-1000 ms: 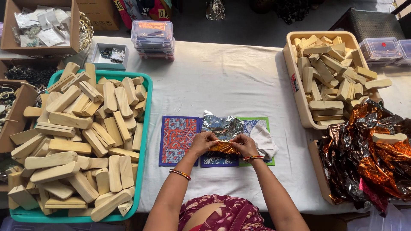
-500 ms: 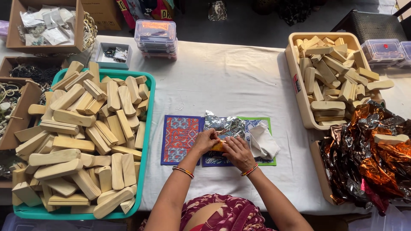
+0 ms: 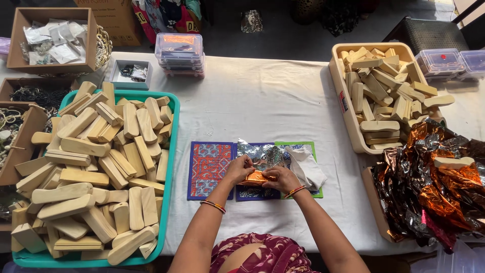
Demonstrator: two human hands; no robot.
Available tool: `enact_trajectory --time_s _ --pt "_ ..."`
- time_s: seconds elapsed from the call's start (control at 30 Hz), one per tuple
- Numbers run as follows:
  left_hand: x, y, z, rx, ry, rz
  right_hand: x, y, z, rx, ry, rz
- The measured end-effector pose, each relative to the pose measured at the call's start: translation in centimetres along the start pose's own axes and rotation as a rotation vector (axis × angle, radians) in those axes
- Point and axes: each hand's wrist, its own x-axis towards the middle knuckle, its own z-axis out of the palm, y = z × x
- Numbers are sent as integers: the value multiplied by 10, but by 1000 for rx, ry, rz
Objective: Clean wooden blocks with a cloth and wrap them in decorative foil.
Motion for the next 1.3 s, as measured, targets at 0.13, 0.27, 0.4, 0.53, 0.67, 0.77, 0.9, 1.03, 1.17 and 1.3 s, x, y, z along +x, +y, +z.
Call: enact_trajectory --time_s 0.13,0.27,0.4,0.53,0.67,0.77,0.9,1.03,1.17,1.3 --pt "2 29 -14 114 -53 -33 21 -8 -21 7 -126 118" --pt "19 35 -14 377 -143 -48 38 -5 -33 92 -313 249" --pt "40 23 -10 491 -256 -62 44 16 -24 71 -367 204" --pt "39 18 -9 557 -210 38 46 25 -20 18 -371 200" --pt "21 45 -21 616 15 272 51 38 -13 17 -406 217" --pt "0 70 -24 658 -136 313 57 59 -3 42 -418 203" --pt "-1 56 -19 778 -289 310 67 50 -13 67 -482 243" --pt "16 46 -19 692 -291 248 71 71 -5 117 -517 306" --pt "16 53 -26 652 -335 175 55 44 -14 163 -330 294" --pt "12 54 -29 640 -321 159 24 -38 -51 -188 -14 -57"
